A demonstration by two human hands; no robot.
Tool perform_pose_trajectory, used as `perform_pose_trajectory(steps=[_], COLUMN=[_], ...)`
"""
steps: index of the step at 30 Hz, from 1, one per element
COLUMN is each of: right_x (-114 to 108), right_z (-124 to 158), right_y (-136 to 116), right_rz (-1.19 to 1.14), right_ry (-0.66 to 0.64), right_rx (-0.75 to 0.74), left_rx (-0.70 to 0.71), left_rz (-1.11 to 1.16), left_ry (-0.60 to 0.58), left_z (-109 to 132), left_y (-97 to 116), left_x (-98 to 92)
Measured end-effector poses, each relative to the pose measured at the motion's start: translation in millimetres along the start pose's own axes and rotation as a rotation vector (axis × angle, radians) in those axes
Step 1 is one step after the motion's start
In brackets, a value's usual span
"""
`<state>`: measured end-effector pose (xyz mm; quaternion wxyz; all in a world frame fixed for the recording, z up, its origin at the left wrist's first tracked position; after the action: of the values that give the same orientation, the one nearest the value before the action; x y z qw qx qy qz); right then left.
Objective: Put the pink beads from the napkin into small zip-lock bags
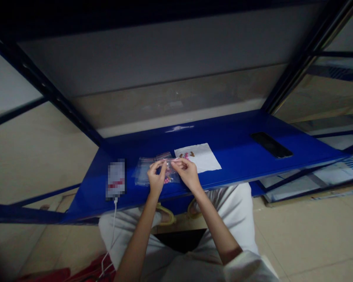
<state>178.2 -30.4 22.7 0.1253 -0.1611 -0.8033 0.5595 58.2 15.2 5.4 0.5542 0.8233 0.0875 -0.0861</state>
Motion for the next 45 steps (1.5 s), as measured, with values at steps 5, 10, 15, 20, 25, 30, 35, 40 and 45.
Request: perform_pose_trajectory(steps=[5,10,15,20,25,30,35,40,45], right_x=[-3,-7,-10,-8,-8,-9,-11,-13,-11], right_z=[4,9,12,11,10,9,9,11,12], right_y=[7,17,22,20,20,25,29,26,22], right_rz=[-0.073,-0.039,-0.031,0.001,-0.021,-0.046,-0.062,-0.091,-0.091], right_ry=[0.064,0.067,0.049,0.016,-0.019,-0.062,-0.032,0.015,0.033], right_rx=[0.088,0.094,0.133,0.132,0.132,0.115,0.118,0.112,0.124], left_rx=[0.018,0.009,0.058,0.065,0.05,0.031,0.061,0.149,0.178], left_rz=[0.004,-0.014,-0.071,-0.111,-0.11,-0.093,-0.107,-0.128,-0.132], left_ry=[-0.049,-0.107,-0.093,-0.029,-0.029,-0.065,-0.108,-0.069,-0.074], left_z=[-1,3,4,1,2,2,2,3,3], left_y=[1,6,6,4,3,0,2,4,3], left_x=[1.7,-1.2,-0.6,0.2,-1.1,-2.3,-0.9,1.4,2.1])
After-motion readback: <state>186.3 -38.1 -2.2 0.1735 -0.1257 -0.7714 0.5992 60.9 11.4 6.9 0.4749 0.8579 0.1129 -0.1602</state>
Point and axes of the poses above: each hand's wrist, its own z-axis away from the middle knuckle, its own x-axis out of the palm, y = z × x, the point moved 1 cm from there along -z, towards the middle knuckle, and after that the axes turned 11 degrees about -x, right-handed, at the moved point
